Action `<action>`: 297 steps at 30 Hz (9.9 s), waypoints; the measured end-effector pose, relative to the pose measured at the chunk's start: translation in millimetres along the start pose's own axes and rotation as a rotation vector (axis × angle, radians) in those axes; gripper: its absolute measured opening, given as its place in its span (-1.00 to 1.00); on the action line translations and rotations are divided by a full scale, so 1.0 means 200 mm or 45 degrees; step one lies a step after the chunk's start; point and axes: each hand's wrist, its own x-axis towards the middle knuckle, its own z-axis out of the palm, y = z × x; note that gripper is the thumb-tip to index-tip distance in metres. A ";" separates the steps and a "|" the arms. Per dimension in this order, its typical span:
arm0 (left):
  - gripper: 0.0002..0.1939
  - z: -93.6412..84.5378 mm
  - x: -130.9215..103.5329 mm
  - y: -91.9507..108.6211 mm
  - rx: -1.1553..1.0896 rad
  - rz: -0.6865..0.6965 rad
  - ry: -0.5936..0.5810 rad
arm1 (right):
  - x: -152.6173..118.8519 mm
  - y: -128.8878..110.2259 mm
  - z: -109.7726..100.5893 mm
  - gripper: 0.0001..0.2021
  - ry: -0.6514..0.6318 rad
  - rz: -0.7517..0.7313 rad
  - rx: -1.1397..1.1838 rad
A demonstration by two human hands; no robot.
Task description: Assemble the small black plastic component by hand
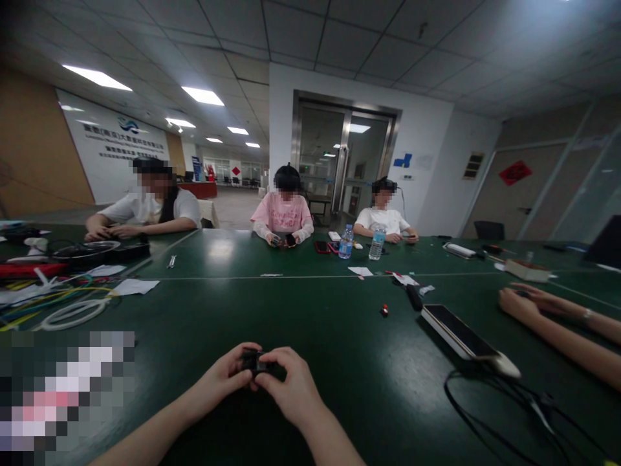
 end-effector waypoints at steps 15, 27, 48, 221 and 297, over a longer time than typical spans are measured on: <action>-0.56 0.00 0.01 0.00 -0.066 0.029 0.093 | -0.01 -0.03 -0.01 -0.81 0.090 -0.099 0.007; -0.53 0.00 0.01 0.02 0.016 -0.052 0.182 | -0.01 -0.04 -0.02 -0.86 0.082 -0.118 -0.049; -0.57 0.01 0.00 0.02 -0.041 -0.016 0.153 | -0.01 -0.03 -0.01 -0.77 0.136 -0.045 -0.052; -0.50 0.00 0.01 -0.02 0.119 -0.023 0.122 | 0.03 0.01 -0.03 -0.76 0.413 0.106 0.506; -0.37 -0.01 0.02 -0.03 0.125 -0.129 0.137 | 0.05 0.07 -0.07 -0.70 0.774 0.335 0.948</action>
